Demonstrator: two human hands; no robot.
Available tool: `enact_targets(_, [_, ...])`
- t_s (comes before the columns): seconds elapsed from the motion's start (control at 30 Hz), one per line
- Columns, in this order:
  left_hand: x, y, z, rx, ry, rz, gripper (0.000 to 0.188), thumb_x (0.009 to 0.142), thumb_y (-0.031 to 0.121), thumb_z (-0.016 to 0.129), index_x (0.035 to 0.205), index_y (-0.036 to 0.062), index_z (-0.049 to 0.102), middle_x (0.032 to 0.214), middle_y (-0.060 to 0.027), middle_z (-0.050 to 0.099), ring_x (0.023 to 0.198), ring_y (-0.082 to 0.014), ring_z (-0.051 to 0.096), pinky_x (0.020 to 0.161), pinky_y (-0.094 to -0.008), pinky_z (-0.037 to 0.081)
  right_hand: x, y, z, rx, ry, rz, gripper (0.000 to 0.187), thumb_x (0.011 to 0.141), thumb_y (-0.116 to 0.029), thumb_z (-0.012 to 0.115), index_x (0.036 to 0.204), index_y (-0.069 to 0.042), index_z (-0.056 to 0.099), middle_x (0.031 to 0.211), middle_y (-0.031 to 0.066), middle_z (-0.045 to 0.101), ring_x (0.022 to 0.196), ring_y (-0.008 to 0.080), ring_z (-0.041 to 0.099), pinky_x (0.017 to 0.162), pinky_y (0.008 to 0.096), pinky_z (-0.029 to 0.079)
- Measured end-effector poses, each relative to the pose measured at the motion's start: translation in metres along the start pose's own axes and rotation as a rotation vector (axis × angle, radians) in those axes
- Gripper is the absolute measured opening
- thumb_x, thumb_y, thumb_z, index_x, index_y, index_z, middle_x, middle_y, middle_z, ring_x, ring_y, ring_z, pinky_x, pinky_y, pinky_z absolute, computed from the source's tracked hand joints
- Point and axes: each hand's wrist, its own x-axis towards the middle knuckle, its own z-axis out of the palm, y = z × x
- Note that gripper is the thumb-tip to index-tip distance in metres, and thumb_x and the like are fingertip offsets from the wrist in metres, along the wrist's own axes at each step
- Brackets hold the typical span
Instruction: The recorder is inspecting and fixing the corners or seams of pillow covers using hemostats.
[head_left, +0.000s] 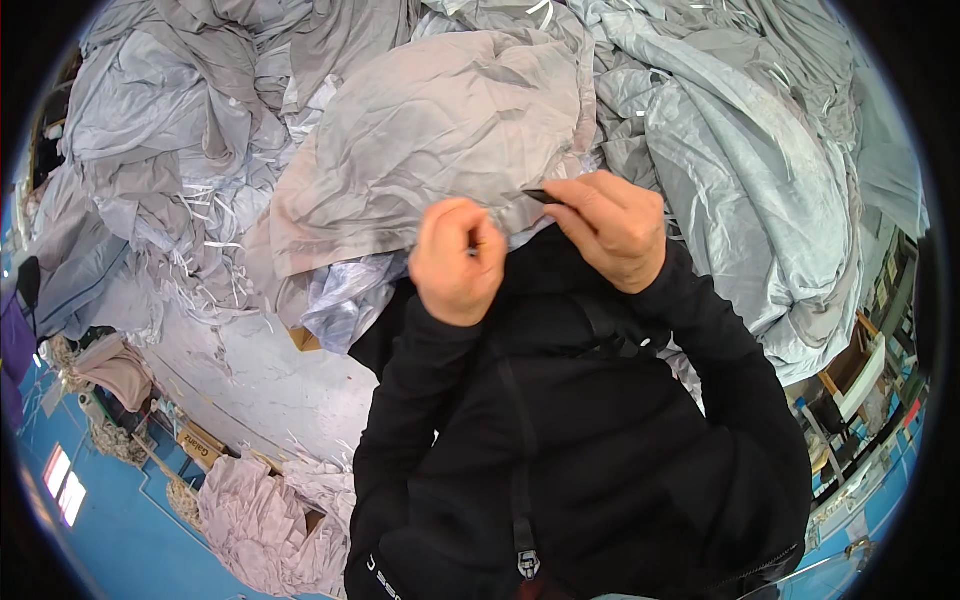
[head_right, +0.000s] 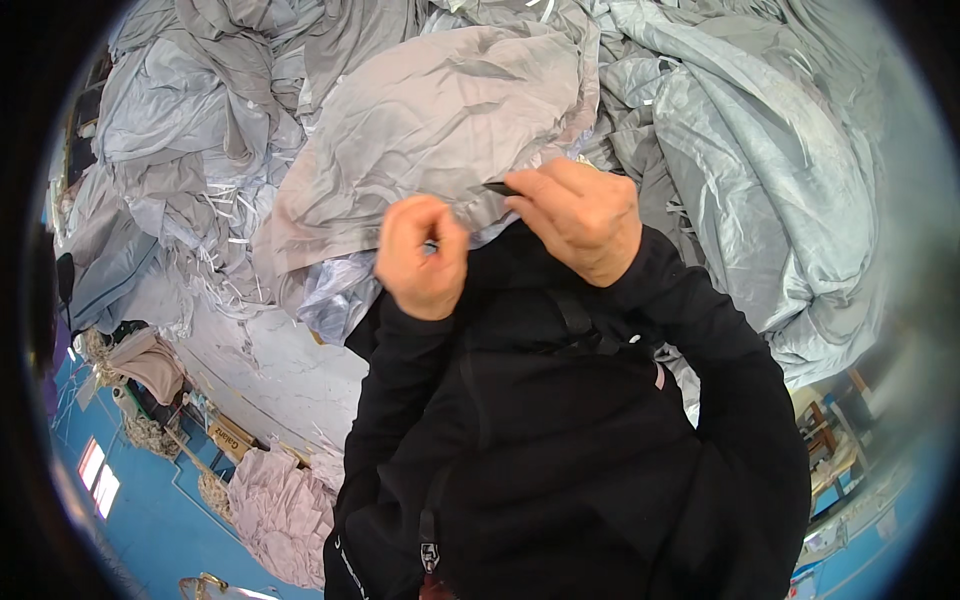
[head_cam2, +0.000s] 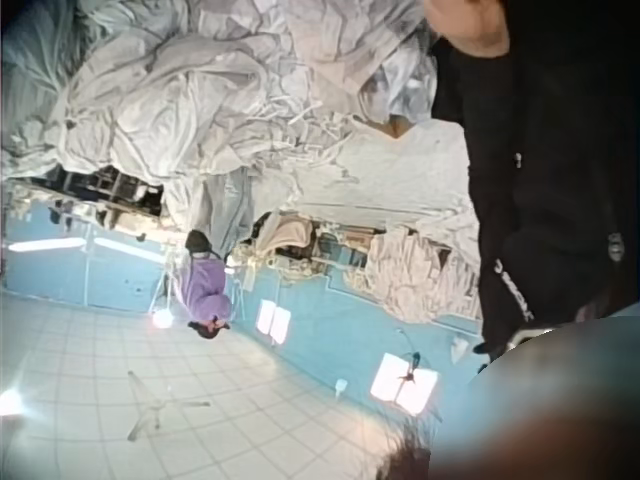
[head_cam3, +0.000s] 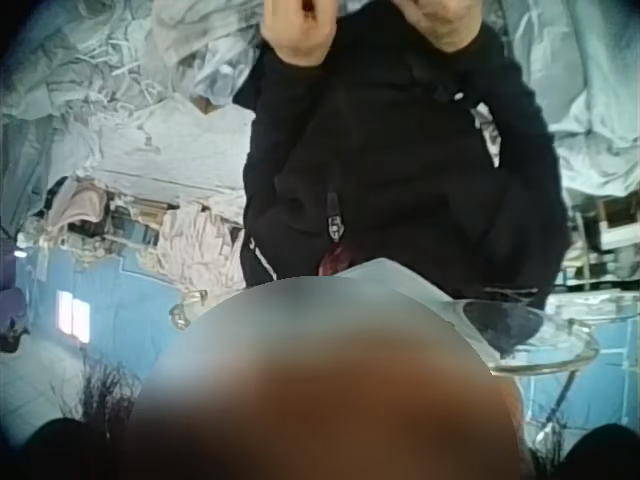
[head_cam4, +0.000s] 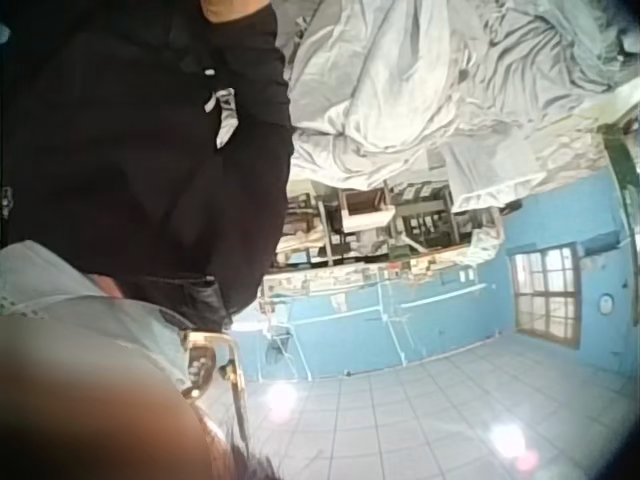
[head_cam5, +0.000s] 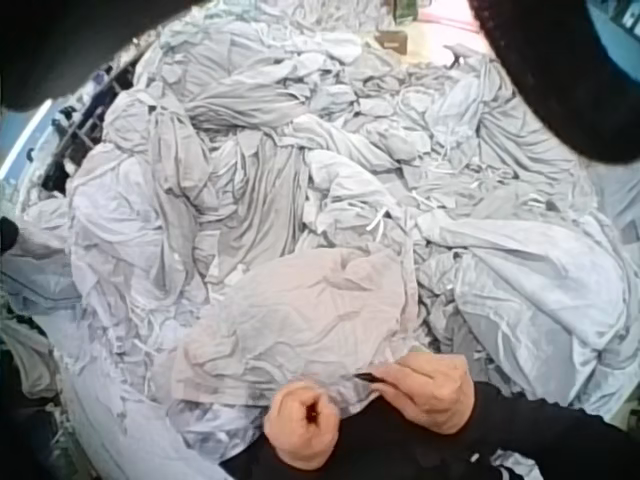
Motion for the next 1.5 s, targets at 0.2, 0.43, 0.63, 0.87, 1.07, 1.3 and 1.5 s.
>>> enact_targets(0.2, [-0.033, -0.059, -0.113, 0.118, 0.311, -0.379, 0.006, 0.092, -0.002, 0.06, 0.098, -0.0032, 0.061, 0.081, -0.0094, 0.064, 0.06, -0.0122, 0.06, 0.056, -0.0231, 0.049, -0.022, 0.029, -0.001, 0.34, 0.053, 0.477, 0.028, 0.088, -0.005, 0.072, 0.113, 0.004, 0.064, 0.091, 0.0064, 0.065, 0.078, 0.0082, 0.061, 0.069, 0.025, 0.049])
enact_targets(0.43, [-0.085, -0.104, -0.235, 1.564, -0.054, -0.473, 0.032, 0.089, 0.034, 0.068, 0.102, 0.0051, 0.071, 0.109, -0.0142, 0.07, 0.111, -0.0336, 0.06, 0.087, -0.0417, 0.05, -0.016, 0.032, 0.014, 0.94, -0.105, 0.75, 0.032, 0.088, -0.004, 0.072, 0.119, 0.002, 0.065, 0.098, -0.0025, 0.063, 0.077, 0.0035, 0.052, 0.071, 0.019, 0.043])
enact_targets(0.63, [-0.016, -0.018, -0.122, 0.195, 0.089, -0.456, 0.037, 0.083, -0.002, 0.071, 0.119, -0.0012, 0.064, 0.108, -0.0135, 0.067, 0.093, -0.0226, 0.064, 0.078, -0.0342, 0.053, 0.005, 0.022, 0.017, 0.799, -0.26, 0.707, 0.032, 0.084, -0.006, 0.077, 0.114, 0.001, 0.07, 0.087, -0.0046, 0.063, 0.072, 0.0016, 0.047, 0.067, 0.0187, 0.041])
enact_targets(0.87, [0.026, 0.03, 0.014, -0.255, -0.132, -0.238, 0.023, 0.081, -0.011, 0.065, 0.101, -0.0015, 0.061, 0.098, -0.0132, 0.059, 0.07, -0.0217, 0.063, 0.061, -0.0295, 0.053, 0.004, 0.025, 0.027, 0.684, -0.262, 0.667, 0.014, 0.088, -0.009, 0.071, 0.098, 0.001, 0.07, 0.072, 0.003, 0.064, 0.068, 0.0068, 0.054, 0.063, 0.0261, 0.046])
enact_targets(1.07, [0.024, 0.032, 0.029, -0.221, -0.206, -0.265, 0.023, 0.077, -0.01, 0.068, 0.096, -0.0012, 0.061, 0.096, -0.012, 0.057, 0.074, -0.0255, 0.062, 0.062, -0.0326, 0.052, -0.003, 0.026, 0.018, 0.699, -0.18, 0.649, 0.01, 0.091, -0.006, 0.066, 0.085, 0.001, 0.063, 0.072, -0.0016, 0.058, 0.07, 0.0047, 0.049, 0.062, 0.0235, 0.041])
enact_targets(1.3, [0.021, 0.022, 0.033, 0.076, -0.179, 0.05, 0.014, 0.075, -0.004, 0.071, 0.085, 0.0005, 0.063, 0.089, -0.0118, 0.058, 0.079, -0.0305, 0.062, 0.065, -0.0385, 0.051, 0.002, 0.014, 0.008, 0.751, -0.202, 0.62, 0.011, 0.094, -0.007, 0.065, 0.086, 0.001, 0.063, 0.074, -0.0024, 0.058, 0.071, 0.005, 0.049, 0.063, 0.0233, 0.041])
enact_targets(1.5, [0.014, 0.021, 0.024, 0.053, -0.108, -0.081, 0.009, 0.081, -0.002, 0.07, 0.082, 0.0017, 0.061, 0.086, -0.0125, 0.062, 0.069, -0.0312, 0.062, 0.059, -0.0387, 0.05, -0.004, 0.012, 0.001, 0.73, -0.177, 0.646, 0.011, 0.093, -0.007, 0.066, 0.1, 0.001, 0.065, 0.084, 0.0015, 0.061, 0.076, 0.0058, 0.052, 0.068, 0.0232, 0.044])
